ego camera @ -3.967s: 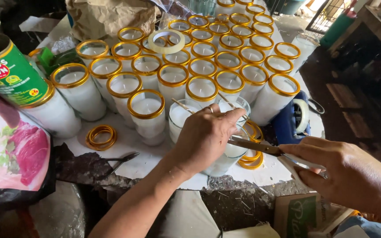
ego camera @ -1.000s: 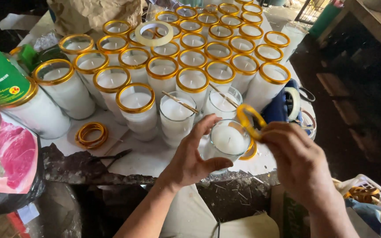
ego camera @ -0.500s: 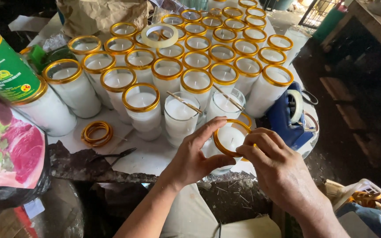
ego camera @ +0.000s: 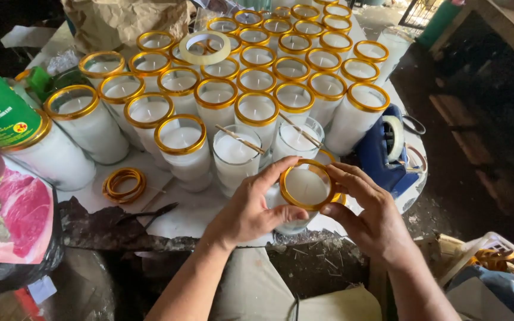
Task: Trimming candle wicks with scissors and placing decorative gold rings on the rims of glass candle jars.
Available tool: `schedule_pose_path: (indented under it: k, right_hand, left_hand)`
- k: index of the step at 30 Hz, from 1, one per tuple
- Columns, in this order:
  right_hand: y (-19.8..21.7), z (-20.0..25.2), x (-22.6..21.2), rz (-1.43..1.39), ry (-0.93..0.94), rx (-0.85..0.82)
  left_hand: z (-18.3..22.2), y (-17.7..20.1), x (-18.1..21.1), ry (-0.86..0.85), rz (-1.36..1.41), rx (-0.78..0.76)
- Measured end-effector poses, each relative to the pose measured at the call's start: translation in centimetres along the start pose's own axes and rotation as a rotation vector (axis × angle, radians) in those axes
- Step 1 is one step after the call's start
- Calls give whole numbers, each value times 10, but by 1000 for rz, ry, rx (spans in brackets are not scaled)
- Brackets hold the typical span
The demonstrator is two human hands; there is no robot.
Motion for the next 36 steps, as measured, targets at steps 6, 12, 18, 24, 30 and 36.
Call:
schedule_pose_path:
  k: [6,12,18,24,30,36]
  right_hand:
    - [-11,15,1,182,42,243]
    - [7,11,-1,-29,-78,173]
    - [7,1,2,-86,-48,104]
    - [-3,12,4,56,-51,250]
    - [17,23,11,109,-113,281]
    - [111,59,111,335,-279,557]
  left_hand:
    - [4,-10,-5,-110,98,-99]
    - [12,-7,-23,-44,145,161]
    - [8,-7,-6,-20,126,25]
    - [0,-4,-7,14,142,-38]
    - [14,-15,12,-108,86,-7]
    - [61,-52,29,-228,26,624]
Point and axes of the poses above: each hand's wrist, its own z-axis away from the middle knuckle, its own y-axis out of the back of the hand, x = y × z, the point moved 5 cm from there along -z, towards the middle knuckle, and after that the axes turned 6 degrees about y, right-handed, at the moved point
